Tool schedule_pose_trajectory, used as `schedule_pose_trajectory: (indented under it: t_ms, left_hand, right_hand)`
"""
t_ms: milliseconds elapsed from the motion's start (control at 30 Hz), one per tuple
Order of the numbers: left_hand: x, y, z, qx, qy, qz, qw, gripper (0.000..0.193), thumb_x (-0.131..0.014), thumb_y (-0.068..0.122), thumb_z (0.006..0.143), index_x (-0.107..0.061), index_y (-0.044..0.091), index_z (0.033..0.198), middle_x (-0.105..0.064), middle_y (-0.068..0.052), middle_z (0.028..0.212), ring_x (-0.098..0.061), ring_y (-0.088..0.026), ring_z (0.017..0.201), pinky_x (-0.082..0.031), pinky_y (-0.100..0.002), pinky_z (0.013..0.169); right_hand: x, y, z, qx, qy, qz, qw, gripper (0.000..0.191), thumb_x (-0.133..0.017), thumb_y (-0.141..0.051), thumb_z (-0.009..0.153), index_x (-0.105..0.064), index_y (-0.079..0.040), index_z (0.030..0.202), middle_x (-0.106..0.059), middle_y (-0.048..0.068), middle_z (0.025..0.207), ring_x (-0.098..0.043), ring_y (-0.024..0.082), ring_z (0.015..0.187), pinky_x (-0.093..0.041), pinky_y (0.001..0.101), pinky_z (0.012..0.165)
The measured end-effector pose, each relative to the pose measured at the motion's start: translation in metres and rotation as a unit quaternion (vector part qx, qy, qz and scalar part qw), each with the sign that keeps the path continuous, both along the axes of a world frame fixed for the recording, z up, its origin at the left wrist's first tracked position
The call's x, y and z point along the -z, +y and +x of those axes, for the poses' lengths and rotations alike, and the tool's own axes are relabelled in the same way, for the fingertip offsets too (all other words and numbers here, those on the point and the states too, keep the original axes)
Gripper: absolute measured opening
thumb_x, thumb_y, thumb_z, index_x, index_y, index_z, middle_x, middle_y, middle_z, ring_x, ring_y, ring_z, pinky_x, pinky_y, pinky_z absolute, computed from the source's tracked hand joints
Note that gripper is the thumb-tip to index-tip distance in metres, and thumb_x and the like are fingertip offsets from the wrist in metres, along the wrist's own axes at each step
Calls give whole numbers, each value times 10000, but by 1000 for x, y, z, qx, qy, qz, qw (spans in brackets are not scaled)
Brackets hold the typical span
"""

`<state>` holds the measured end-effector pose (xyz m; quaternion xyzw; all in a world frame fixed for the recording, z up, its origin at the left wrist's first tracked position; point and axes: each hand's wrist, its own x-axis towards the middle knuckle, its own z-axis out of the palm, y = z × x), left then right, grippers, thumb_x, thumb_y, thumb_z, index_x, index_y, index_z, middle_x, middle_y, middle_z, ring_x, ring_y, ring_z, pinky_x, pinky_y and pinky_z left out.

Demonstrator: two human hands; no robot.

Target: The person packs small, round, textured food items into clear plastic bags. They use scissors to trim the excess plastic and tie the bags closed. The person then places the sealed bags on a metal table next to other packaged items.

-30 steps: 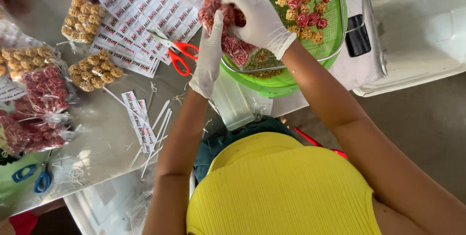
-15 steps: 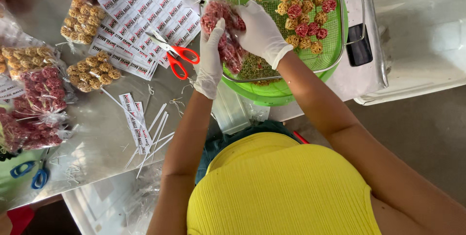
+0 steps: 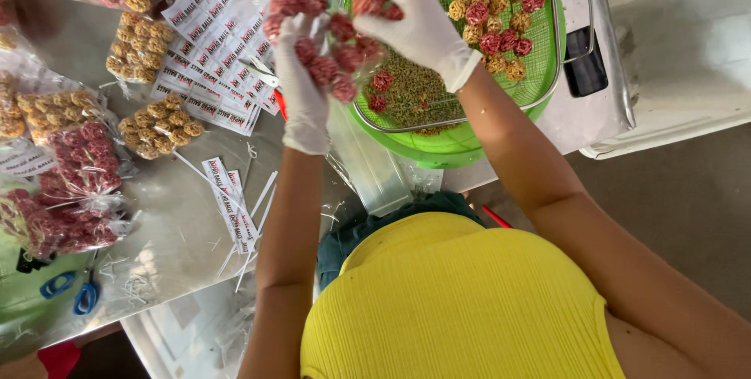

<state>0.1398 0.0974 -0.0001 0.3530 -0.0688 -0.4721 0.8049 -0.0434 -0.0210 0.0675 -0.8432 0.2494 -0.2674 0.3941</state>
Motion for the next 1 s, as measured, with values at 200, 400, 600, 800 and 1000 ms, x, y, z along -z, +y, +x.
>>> schedule_pose_trajectory:
  t_ms: [200, 400, 600, 800, 1000]
  left_hand:
    - [-28, 47, 34, 64, 2, -24, 998, 653, -613, 487, 955, -464, 119, 1473, -567, -81, 1457, -525, -292, 1355, -501, -518, 1112]
    - [-12, 48, 20, 71, 34, -6, 997, 621, -603, 423, 1010, -463, 64, 1497, -571, -131, 1457, -566, -298, 1315, -490, -468, 1118]
    - [4, 44, 5, 71, -29, -40, 996, 512, -622, 274, 1029, -522, 10, 1457, -589, -128, 1465, -587, -270, 1363, -487, -439, 1165]
    - [-13, 40, -19, 73, -26, -4, 997, 501, -664, 283, 1003, -533, 45, 1425, -608, -110, 1381, -599, -245, 1272, -529, -454, 1071]
    - [-25, 51, -27, 111, 46, -55, 991, 581, -651, 399, 1023, -516, 53, 1469, -613, -127, 1413, -583, -282, 1330, -497, -494, 1136]
  right_hand:
    - [62, -11, -20, 171, 134, 350, 911, 458, -685, -319, 952, -562, -89, 1328, -702, 48, 990, -602, 116, 762, -570, 272, 726]
    - [84, 13, -9, 92, 59, 58, 992, 411, -767, -185, 1015, -619, 8, 1346, -563, 188, 1325, -584, 206, 1150, -488, 381, 982]
    - [-12, 44, -6, -22, 23, -176, 984, 159, -721, -138, 1011, -737, -123, 1169, -617, 47, 1394, -572, 253, 1315, -475, 411, 1155]
    - [-35, 45, 28, -90, 249, -224, 938, 484, -843, -382, 746, -731, -6, 1029, -519, 246, 1402, -513, 469, 1170, -421, 535, 949]
    - [-33, 31, 13, -150, 235, -249, 928, 475, -867, -446, 777, -724, -39, 976, -563, 217, 1305, -526, 436, 1221, -433, 529, 1032]
